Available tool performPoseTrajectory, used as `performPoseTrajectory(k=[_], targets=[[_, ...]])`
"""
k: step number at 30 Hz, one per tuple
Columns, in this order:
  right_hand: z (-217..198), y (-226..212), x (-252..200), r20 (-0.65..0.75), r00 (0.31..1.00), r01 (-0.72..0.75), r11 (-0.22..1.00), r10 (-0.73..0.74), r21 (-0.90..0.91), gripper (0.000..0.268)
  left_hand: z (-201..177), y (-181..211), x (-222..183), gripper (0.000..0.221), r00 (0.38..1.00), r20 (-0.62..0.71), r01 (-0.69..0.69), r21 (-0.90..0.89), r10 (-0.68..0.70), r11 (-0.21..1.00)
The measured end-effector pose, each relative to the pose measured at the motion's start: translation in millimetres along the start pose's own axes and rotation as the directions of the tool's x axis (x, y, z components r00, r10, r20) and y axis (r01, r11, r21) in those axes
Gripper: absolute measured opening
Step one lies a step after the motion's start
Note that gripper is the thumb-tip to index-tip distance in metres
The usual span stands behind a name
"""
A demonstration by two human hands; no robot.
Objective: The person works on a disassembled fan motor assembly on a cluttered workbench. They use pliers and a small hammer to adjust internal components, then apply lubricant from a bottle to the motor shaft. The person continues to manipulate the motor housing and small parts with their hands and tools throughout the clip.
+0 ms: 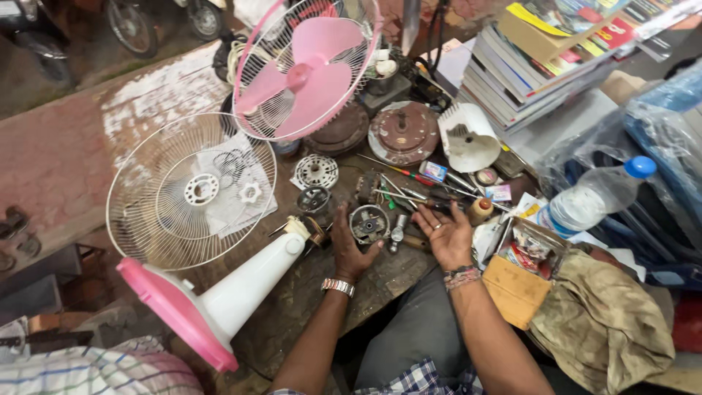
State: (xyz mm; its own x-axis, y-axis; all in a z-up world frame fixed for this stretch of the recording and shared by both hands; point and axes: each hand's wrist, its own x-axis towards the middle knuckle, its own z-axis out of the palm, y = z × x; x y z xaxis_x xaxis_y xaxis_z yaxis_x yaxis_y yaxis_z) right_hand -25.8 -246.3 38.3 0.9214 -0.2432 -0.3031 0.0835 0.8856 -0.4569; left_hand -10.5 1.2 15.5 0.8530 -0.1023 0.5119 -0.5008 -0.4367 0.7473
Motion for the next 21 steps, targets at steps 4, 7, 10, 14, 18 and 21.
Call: performPoseTrajectory(k=[4,7,10,14,18,21], targets=[[1.7,-3.7,3.0,-0.042,0.999,-0.004,1.000,0.004,0.018,0.048,-2.5,5.0,5.7,0.119,1.000,-0.005,-0.019,0.005,0.019,1.000],[1.1,-3.7,0.5,-0.051,0.999,-0.006,0.999,0.007,0.033,0.050,-1.5,3.7,5.2,0.118,1.000,-0.002,-0.023,0.001,0.023,1.000],[0.8,-3.3,-2.5,-0.060,0.998,-0.007,0.999,0.009,0.032,0.048,-0.6,2.8,2.2,0.118,0.999,-0.010,-0.049,0.006,0.049,0.999],[6.8,-4.9,1.2,-0.077,0.997,0.008,1.000,-0.006,0.024,0.048,-1.7,4.3,5.9,0.117,1.000,0.002,-0.020,-0.009,0.020,1.000],[1.0,-4.0,2.2,-0.082,0.997,-0.008,0.998,0.013,0.056,0.054,-2.2,4.6,5.7,0.116,1.000,0.000,-0.026,-0.023,0.026,0.999],[-0.9,-4.9,3.5,-0.080,0.997,-0.007,0.998,0.011,0.057,0.057,-1.8,5.7,7.8,0.116,0.999,0.003,-0.035,-0.016,0.035,0.999]])
